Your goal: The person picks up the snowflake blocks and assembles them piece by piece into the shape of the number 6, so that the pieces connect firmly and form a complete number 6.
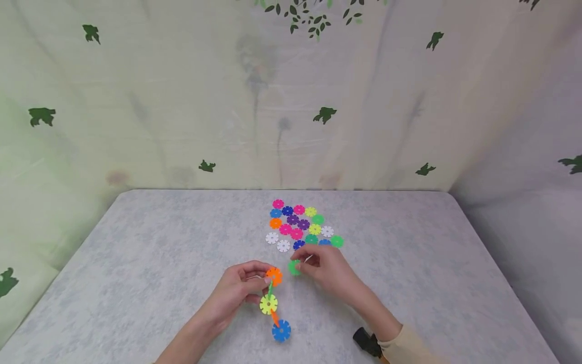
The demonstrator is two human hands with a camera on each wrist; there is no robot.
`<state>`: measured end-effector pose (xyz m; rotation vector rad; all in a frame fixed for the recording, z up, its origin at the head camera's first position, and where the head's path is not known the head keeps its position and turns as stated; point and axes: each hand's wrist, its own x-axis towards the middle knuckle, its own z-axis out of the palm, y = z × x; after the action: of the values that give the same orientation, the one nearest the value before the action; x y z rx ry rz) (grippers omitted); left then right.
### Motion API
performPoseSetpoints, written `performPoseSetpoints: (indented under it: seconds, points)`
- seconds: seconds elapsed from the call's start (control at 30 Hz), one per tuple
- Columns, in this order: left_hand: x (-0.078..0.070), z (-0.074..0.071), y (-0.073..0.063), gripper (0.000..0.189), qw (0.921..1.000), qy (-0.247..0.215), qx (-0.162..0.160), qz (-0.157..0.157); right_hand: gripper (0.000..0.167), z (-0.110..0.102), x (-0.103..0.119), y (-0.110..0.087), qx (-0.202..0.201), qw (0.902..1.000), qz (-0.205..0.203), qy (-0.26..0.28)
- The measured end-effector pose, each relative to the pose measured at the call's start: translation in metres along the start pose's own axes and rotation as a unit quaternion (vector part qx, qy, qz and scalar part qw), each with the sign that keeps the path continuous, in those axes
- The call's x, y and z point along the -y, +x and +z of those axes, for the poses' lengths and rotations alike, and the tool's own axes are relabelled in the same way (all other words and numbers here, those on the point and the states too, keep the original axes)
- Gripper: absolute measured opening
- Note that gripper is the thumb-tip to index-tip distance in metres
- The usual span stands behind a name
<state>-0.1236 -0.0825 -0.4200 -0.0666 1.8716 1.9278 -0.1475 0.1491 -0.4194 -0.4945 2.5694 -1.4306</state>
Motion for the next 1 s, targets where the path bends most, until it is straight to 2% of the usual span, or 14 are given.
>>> performPoseSetpoints:
  seconds: [0.13, 0.27, 0.53, 0.63, 0.8, 1.0]
  points:
    - [-0.001, 0.002, -0.001, 0.028, 1.0, 0.003, 0.002, -0.003, 0.016, 0.004, 0.007, -0.013, -0.034, 0.998, 0.034, 0.042]
    - [-0.002, 0.002, -0.001, 0.031, 1.0, 0.0, 0.006, 0.001, 0.013, 0.01, 0.015, -0.023, -0.068, 0.9913, 0.065, 0.091]
    - [-0.004, 0.002, -0.004, 0.034, 0.9998, -0.003, 0.017, 0.011, 0.018, 0.018, 0.024, -0.031, -0.121, 0.9772, 0.079, 0.156]
    - [-0.004, 0.002, -0.005, 0.032, 0.9996, -0.002, 0.025, 0.011, 0.018, 0.02, 0.024, -0.031, -0.119, 0.9769, 0.075, 0.16]
    - [-0.004, 0.002, -0.006, 0.029, 0.9993, -0.002, 0.037, 0.008, 0.015, 0.021, 0.021, -0.031, -0.093, 0.9815, 0.059, 0.157]
    - [-0.002, 0.002, -0.006, 0.032, 0.9982, -0.022, 0.055, 0.005, 0.015, 0.022, 0.021, -0.033, -0.083, 0.9845, 0.043, 0.148]
